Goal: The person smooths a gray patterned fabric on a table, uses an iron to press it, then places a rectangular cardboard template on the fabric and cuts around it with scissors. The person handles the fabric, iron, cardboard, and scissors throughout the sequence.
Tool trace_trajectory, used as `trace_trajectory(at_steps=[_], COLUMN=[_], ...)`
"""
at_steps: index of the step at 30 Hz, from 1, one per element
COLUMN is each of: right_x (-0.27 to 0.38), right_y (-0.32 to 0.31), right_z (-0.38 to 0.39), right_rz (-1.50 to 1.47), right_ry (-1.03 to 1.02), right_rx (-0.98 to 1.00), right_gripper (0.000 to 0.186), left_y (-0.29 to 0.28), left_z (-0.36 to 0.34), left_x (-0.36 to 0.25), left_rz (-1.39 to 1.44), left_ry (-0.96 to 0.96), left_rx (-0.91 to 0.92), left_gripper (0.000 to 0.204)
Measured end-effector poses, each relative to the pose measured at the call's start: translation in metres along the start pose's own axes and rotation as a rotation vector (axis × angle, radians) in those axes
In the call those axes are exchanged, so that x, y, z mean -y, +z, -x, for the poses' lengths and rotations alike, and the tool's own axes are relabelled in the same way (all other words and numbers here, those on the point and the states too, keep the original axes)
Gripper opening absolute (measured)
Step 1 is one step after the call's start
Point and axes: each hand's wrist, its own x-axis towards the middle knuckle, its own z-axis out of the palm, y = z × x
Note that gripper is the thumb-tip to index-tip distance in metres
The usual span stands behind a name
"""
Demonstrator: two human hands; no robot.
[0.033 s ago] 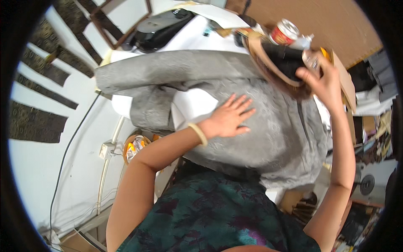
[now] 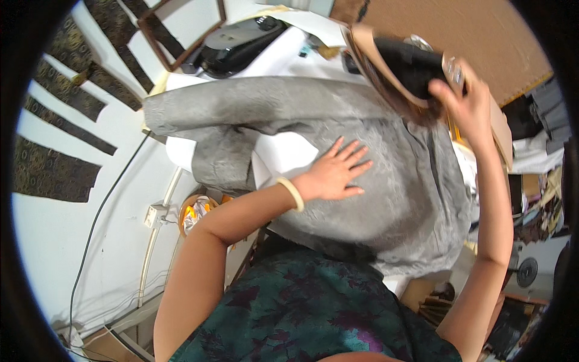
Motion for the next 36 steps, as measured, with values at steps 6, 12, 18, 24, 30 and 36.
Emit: trace_trajectory(at_steps=[6,12,18,24,30,36], right_x=[0.047,0.068,0.062,0.016,0.075,0.026], right_y=[0.128,0.288,0.367,0.357,0.183,-0.003], right_z=[-0.246,-0.366,-0.386,-0.356,-0.152,0.179], right_rz=[-0.442,-0.339,-0.139,0.24,-0.212,0.023], right_ry=[-0.211,-0.328,-0.399,-0.41,-0.543,0.679], right_rx=[0.264,0.401,0.539,0.403,0.203,0.21], right_gripper=[0.046,0.053,0.057,0.083,0.049,0.045], left_y=[-0.002,0.002,0.013,0.007,0.004,0.0], left_z=[-0.015,-0.043,-0.05,-0.074,-0.092,-0.13], left_x=[0.009,0.025,0.038,0.038,0.08,0.123], left_rz=[0.01,0.04,0.013,0.041,-0.139,0.051], left_ry=[-0.08,-0.18,-0.182,-0.227,-0.399,-0.298], left_rx=[-0.066,-0.07,-0.232,-0.098,-0.034,-0.09], left_gripper=[0.078,0.073,0.075,0.075,0.073,0.067])
